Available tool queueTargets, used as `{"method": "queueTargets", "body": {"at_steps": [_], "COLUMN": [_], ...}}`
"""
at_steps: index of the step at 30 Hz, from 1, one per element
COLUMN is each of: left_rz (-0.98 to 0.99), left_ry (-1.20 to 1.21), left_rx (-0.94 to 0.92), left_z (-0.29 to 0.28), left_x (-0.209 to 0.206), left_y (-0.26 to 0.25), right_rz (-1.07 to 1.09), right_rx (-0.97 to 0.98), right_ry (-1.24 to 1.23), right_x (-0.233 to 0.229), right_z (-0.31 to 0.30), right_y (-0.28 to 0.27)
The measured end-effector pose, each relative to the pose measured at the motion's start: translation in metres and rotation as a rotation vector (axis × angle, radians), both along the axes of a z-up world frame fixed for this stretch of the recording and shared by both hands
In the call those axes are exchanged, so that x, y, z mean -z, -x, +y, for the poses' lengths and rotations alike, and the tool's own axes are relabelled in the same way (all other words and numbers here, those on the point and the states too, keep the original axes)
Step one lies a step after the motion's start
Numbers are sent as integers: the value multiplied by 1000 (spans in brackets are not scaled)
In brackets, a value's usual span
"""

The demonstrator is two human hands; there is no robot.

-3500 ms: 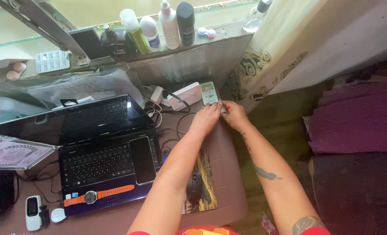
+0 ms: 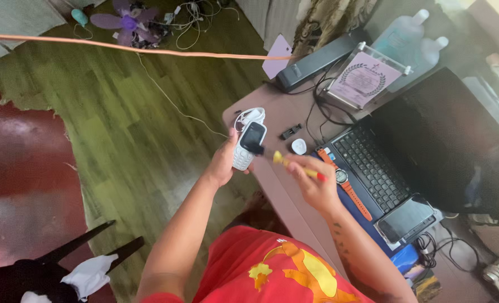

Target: The person uses a small brush to dust a desk surface and several small items including a laptop, phone, mouse, and power adapters. They pick up each item, brush it, and place it back on the desk.

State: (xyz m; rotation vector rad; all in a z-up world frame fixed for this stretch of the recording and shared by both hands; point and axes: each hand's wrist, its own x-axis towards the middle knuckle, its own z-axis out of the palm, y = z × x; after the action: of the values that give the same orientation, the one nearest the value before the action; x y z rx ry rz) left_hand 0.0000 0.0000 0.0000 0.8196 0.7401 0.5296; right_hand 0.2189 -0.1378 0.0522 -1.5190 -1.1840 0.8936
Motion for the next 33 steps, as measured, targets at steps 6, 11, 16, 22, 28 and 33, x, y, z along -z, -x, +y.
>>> {"method": "queueTargets", "body": {"at_steps": [6,11,16,22,28,33], "left_rz": [32,10,103,170,208,186], "left_ry": [-54,-114,-135,-161,-233,-220], "left_rx": [-7,19,-16,-23,-15,-41], "left_z": [-1,-3,-1,-2,1,-2], "left_x": [-2,-1,-5,-10,-16,-13], "left_y": [9,16,20,29,36,41], "right_rz": [-75,-286,-310,-329,-471,-492], "right_rx": [-70,-40,-113,-233,-141,-230], "right_ry": [-152,-189,-304,-323,-477,-484], "right_x": [-9,-17,-28,-40,-36,-40], "right_z": [9,14,18,18,35,28], "right_y": [9,15,24,28,26,40]}}
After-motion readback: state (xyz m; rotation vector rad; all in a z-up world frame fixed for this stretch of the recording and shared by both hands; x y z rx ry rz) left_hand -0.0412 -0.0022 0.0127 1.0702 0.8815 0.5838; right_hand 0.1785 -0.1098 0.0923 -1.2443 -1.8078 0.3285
